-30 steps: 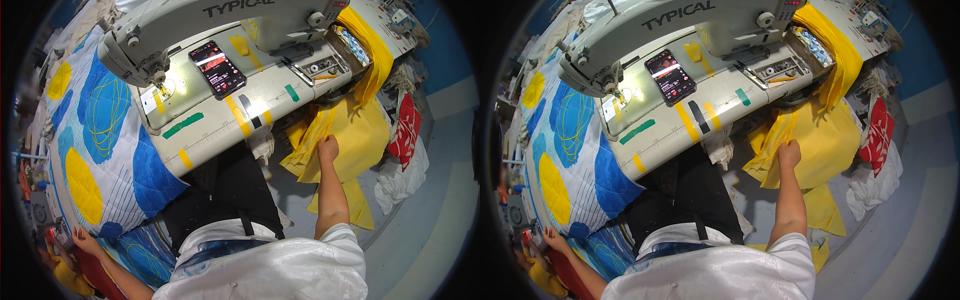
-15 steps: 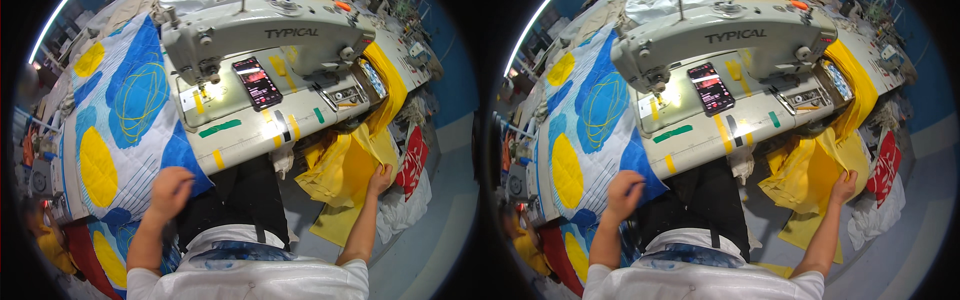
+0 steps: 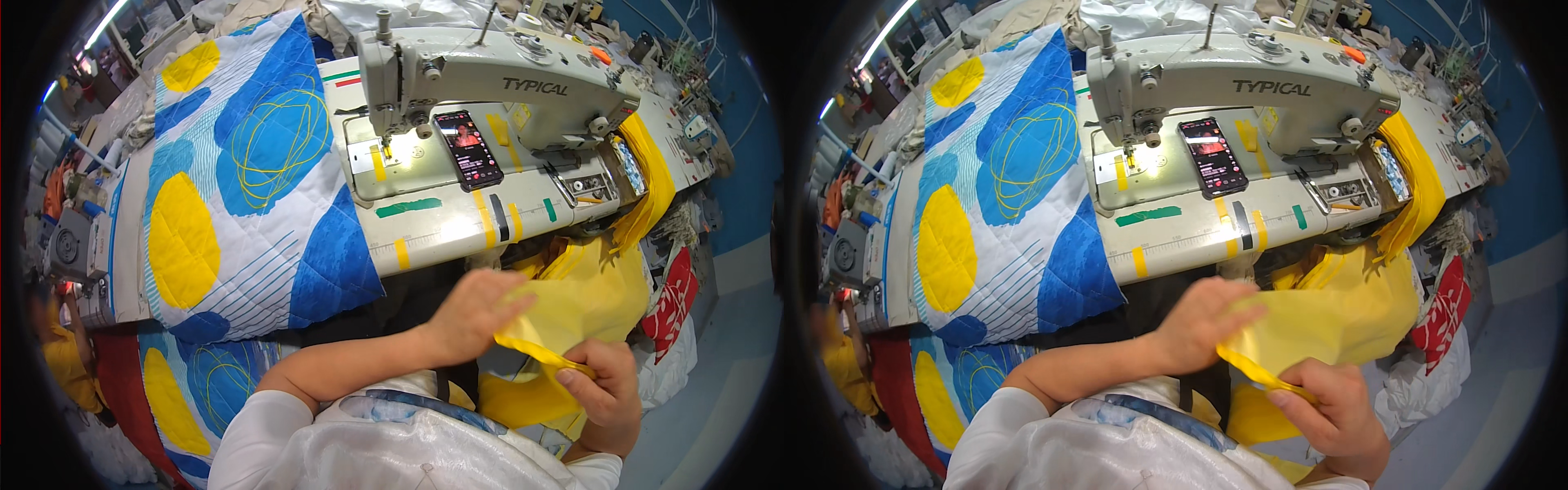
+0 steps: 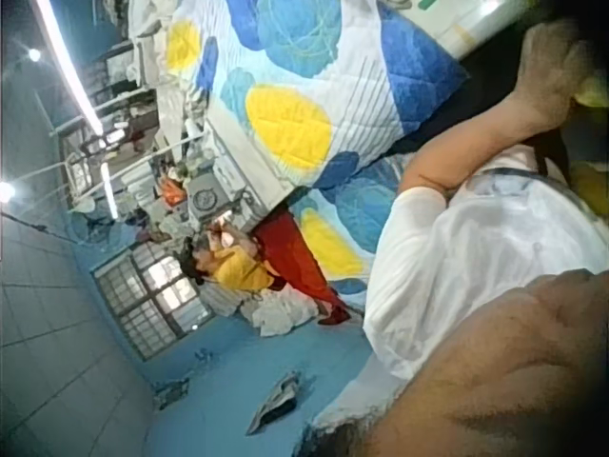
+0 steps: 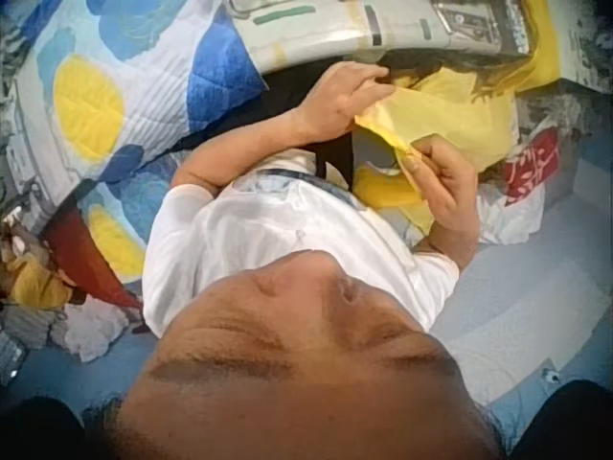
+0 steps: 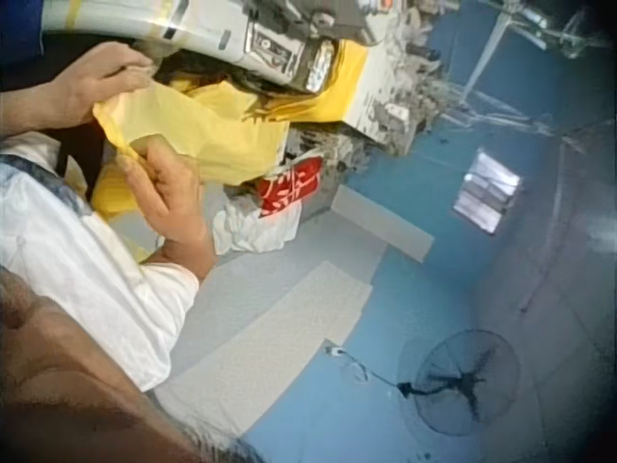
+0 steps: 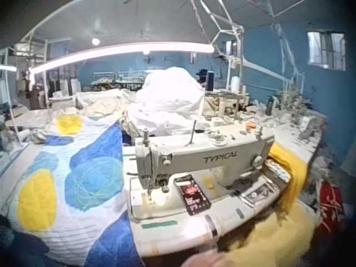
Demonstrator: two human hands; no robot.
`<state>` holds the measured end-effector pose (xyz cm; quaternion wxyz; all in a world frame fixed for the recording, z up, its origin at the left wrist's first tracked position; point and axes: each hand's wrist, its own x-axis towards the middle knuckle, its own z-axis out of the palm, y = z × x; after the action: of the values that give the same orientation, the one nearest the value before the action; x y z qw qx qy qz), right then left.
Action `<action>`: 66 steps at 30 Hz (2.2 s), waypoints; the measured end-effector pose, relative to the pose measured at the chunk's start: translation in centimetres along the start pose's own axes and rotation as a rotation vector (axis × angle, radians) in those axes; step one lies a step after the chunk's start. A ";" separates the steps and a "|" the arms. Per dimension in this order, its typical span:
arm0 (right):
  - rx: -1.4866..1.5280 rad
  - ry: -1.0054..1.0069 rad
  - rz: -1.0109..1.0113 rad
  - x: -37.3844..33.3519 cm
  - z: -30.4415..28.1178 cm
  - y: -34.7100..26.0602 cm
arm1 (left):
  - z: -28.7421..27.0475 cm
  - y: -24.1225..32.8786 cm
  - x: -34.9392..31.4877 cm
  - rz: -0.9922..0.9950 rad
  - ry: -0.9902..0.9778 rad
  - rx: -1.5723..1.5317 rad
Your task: The person is using an industrial sewing machine to stitch a yellow fabric component, possibly for a bag or pillowcase.
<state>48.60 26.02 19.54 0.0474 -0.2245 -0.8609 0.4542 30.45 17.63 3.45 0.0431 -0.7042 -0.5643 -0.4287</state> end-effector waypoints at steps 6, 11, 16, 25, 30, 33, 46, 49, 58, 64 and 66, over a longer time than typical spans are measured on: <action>1.111 0.215 0.078 5.9 8.5 2.2 | -5.8 0.6 -4.8 -0.390 0.413 -0.039; 1.135 0.216 0.027 9.0 13.6 2.3 | -6.5 4.5 -6.3 -0.854 0.024 -0.679; -0.129 0.472 -0.666 9.3 13.6 3.3 | -5.4 2.2 -8.4 -0.838 0.380 -0.304; -0.694 0.525 -0.548 9.4 9.8 2.4 | -2.5 1.5 -3.4 -0.781 0.151 -0.263; -0.814 0.532 -0.421 8.4 8.4 1.4 | -1.7 -0.6 -2.0 -0.844 0.260 -0.487; -0.931 0.571 -0.397 7.7 6.3 0.5 | -4.0 -1.0 -2.8 -0.581 0.033 0.034; -0.175 -0.447 -0.185 8.4 2.6 3.1 | -26.6 6.0 -8.0 -0.570 0.618 0.039; -0.004 -0.058 -0.458 8.9 2.1 0.6 | -32.1 8.2 -11.4 -0.551 0.498 0.377; -0.175 0.025 -0.716 11.5 5.5 -7.0 | -45.0 13.4 -22.2 -0.716 0.612 0.326; 0.005 0.778 -1.151 18.3 4.6 -18.7 | -58.2 15.1 -21.2 -0.554 1.181 0.110; -0.184 0.865 -1.203 23.4 3.9 -22.4 | -60.8 10.7 -19.3 -0.612 1.112 0.131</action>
<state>18.85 22.21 32.37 0.6033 0.1237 -0.7740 0.1468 5.71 -33.97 33.64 0.2480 -0.1796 -0.6583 -0.6877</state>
